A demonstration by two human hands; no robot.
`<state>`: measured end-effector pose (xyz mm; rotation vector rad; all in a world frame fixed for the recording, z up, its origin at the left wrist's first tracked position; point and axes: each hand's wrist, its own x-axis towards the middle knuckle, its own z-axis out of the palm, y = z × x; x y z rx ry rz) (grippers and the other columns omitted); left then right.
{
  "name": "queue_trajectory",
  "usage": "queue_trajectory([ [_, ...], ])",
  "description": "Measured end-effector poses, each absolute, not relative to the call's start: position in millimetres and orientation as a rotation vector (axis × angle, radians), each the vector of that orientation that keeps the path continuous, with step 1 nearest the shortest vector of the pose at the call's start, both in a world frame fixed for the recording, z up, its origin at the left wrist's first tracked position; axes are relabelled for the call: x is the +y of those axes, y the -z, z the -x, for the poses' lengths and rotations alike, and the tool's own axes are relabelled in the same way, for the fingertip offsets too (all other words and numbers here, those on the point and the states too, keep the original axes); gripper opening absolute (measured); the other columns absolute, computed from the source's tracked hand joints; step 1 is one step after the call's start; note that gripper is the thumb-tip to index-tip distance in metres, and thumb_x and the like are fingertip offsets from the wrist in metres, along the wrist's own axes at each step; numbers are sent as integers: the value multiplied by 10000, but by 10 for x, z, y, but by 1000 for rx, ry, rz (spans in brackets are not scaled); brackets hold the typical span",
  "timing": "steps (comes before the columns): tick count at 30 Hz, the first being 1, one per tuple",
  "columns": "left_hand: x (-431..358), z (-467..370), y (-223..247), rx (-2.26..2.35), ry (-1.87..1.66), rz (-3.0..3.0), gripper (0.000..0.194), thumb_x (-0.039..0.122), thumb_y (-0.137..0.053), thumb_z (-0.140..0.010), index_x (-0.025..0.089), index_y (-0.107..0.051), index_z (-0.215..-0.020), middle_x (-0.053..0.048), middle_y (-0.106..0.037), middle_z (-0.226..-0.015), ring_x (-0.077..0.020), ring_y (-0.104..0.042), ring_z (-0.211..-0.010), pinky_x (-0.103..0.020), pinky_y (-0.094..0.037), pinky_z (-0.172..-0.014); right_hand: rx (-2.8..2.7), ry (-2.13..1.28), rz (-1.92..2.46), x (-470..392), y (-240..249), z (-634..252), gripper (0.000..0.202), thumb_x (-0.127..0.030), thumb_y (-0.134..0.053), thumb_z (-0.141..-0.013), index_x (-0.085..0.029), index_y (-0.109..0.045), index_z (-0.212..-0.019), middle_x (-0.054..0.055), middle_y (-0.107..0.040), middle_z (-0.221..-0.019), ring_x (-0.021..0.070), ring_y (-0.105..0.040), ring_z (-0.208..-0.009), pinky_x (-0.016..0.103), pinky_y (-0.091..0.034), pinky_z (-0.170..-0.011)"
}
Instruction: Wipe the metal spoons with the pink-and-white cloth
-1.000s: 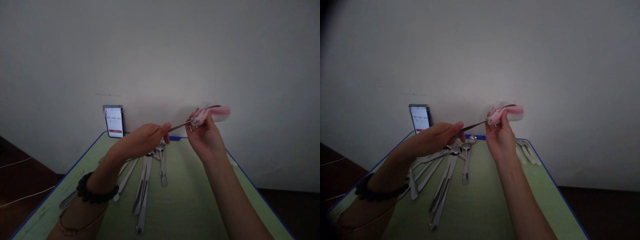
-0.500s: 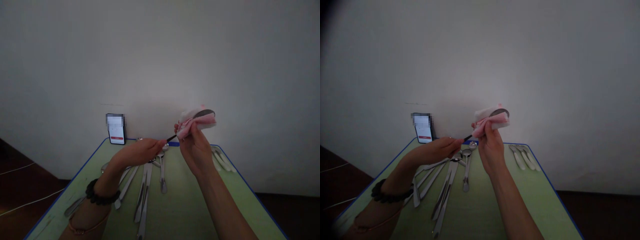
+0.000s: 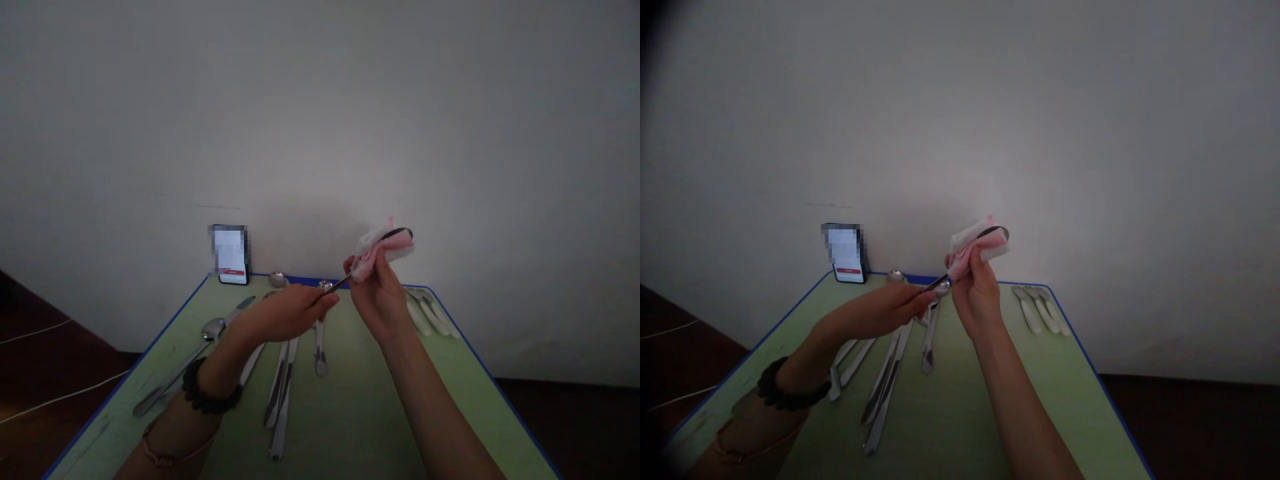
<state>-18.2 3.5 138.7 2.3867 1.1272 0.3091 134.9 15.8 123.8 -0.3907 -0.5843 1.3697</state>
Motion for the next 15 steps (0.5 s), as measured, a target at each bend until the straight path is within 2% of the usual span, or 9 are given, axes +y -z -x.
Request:
queue_trajectory([
  [3, 41, 146, -1232, 1139, -258, -2503, 416, 407, -262, -934, 168, -570, -794, -14, -612, -673, -146, -566, -607, -234, -366, -561, -557, -1443, 410, 191, -1042, -1437, 108, -304, -636, -770, -202, -651, -739, -51, -650, -684, 68, -590, -651, 234, -495, -766],
  [6, 67, 113, -1018, 1287, -255, -2642, 380, 375, -293, -929, 161, -599, -857, -40, -633, -682, -165, -589, -623, -254, -394, -592, -474, -1499, 449, 217, -745, -1516, 105, -289, -672, -737, -190, -654, -706, -47, -666, -680, 60, -608, -659, 191, -499, -742],
  [8, 74, 89, -871, 1389, -207, -2745, 381, 356, -304, -923, 150, -615, -842, -75, -651, -710, -182, -605, -644, -275, -420, -614, -414, -1513, 485, 223, -518, -1550, 95, -280, -682, -726, -189, -659, -712, -46, -679, -701, 58, -619, -668, 178, -501, -745],
  [12, 37, 64, -598, 1284, -174, -2949, 302, 295, -354, -901, 149, -605, -819, -99, -643, -754, -221, -611, -749, -332, -460, -686, -400, -1550, 612, 210, -127, -1572, 137, -311, -700, -707, -180, -664, -713, -20, -689, -686, 82, -625, -632, 176, -512, -611],
  [15, -8, 75, -418, 1279, -204, -2940, 307, 280, -335, -909, 146, -594, -814, -95, -633, -751, -222, -604, -749, -357, -468, -714, -426, -1562, 649, 204, 13, -1564, 167, -323, -722, -682, -173, -659, -717, -11, -692, -697, 89, -621, -628, 191, -515, -629],
])
